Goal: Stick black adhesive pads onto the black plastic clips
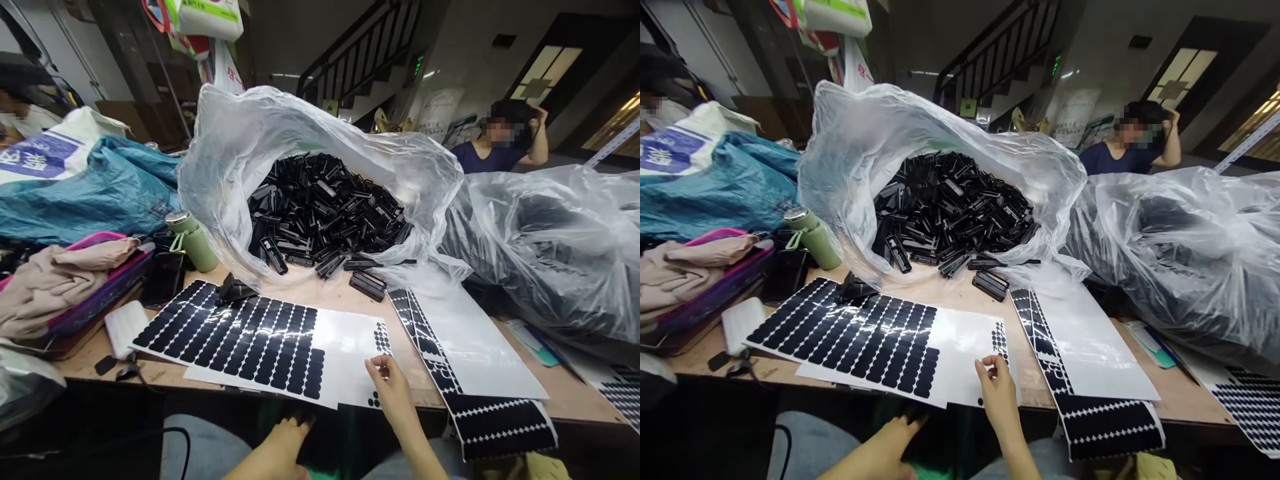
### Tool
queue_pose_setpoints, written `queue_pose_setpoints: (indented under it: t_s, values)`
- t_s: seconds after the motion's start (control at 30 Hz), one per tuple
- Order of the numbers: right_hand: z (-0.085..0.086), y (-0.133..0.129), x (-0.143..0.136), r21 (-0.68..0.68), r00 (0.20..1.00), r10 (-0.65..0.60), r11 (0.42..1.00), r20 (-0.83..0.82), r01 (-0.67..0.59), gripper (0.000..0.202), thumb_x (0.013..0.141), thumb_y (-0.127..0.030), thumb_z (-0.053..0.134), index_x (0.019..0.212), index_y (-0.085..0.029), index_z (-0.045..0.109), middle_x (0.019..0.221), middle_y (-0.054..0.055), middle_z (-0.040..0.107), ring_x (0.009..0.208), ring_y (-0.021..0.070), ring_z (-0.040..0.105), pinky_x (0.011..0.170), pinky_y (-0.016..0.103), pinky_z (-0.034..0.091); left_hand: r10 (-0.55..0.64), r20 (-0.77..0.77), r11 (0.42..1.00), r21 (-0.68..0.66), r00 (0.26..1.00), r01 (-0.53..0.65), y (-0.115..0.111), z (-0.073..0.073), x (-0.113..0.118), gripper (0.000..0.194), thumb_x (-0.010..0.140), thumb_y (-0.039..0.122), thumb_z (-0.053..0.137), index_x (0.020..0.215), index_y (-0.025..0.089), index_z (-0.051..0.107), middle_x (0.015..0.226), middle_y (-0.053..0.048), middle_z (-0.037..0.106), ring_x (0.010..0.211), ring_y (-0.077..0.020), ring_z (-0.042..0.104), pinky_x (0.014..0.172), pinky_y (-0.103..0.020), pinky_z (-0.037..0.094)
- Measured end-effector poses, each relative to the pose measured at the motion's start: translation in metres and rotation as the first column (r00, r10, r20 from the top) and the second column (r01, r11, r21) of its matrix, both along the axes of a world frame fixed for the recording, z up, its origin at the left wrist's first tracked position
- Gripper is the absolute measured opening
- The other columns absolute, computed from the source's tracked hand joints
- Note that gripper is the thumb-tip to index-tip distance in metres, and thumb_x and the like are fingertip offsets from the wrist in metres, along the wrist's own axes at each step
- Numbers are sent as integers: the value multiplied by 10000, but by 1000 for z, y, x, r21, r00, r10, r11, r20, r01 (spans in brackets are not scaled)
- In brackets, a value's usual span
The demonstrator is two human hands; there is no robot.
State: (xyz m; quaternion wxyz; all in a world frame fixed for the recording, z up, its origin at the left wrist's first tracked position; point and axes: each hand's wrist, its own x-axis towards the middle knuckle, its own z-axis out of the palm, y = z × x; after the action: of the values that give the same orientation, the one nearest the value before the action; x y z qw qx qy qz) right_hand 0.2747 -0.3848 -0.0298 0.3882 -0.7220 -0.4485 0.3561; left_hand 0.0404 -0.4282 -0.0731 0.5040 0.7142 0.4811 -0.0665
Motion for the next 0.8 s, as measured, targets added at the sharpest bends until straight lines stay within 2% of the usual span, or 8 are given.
queue_pose_setpoints:
  t_s: [0.1,0.17,0.2,0.27,0.3,0.47,0.63,0.8]
  values:
    - [-7,0,-1,-4,1000,-10,1000,-15,10,303,686,-499,516,725,-199,529,649,6,540,587,158,505,528,254,399,-100,156,995,2,983,101,30,39,-3,609,585,462,669,1124,192,586,1154,-107,585,1058,-297,522,893,-388,395]
    - [-7,2,-5,-30,1000,-15,999,-18,15,310,673,-505,525,717,-198,536,594,-11,513,538,150,487,509,255,392,83,278,989,96,957,-114,78,71,-6,436,726,477,532,1056,204,613,1043,-65,640,929,-226,591,810,-329,445]
    - [-6,3,-8,-39,1000,-13,999,-18,12,312,668,-507,529,711,-198,539,579,-16,505,523,147,479,503,255,389,238,266,934,202,934,-296,109,84,-7,441,755,471,504,1086,193,588,1058,-72,630,925,-211,591,797,-313,450]
    - [-2,5,-16,-32,1000,5,999,-23,-6,312,668,-510,528,697,-200,543,581,-12,510,526,148,480,507,255,387,601,209,621,486,772,-615,177,102,-8,437,783,431,481,1128,169,541,1083,-89,607,966,-193,572,823,-281,433]
    - [1,6,-19,-18,999,19,1000,-28,-20,311,670,-511,527,692,-201,543,593,-6,519,541,151,486,516,255,390,684,207,511,548,699,-662,210,106,-8,454,818,397,433,1188,138,476,1148,-124,561,1044,-202,529,877,-295,398]
    - [-2,8,-20,23,999,7,1000,-50,-5,318,658,-528,534,673,-210,543,592,-2,528,549,161,489,542,266,400,894,150,249,616,422,-747,316,97,-18,793,702,410,575,1299,15,235,1314,-325,277,1233,-402,275,926,-525,272]
    - [-23,5,3,78,982,-170,981,-78,176,309,634,-521,542,604,-215,512,571,-9,501,523,155,458,542,269,400,970,7,189,602,242,-776,351,74,-43,986,526,405,711,1289,7,230,1259,-383,279,1171,-496,286,825,-628,271]
    - [-20,9,16,-21,993,-77,997,-85,75,280,687,-485,527,657,-207,519,598,-11,503,560,156,475,562,265,408,928,-64,316,656,368,-685,363,64,-55,703,578,328,673,1192,108,413,1206,-265,389,1086,-404,417,804,-515,368]
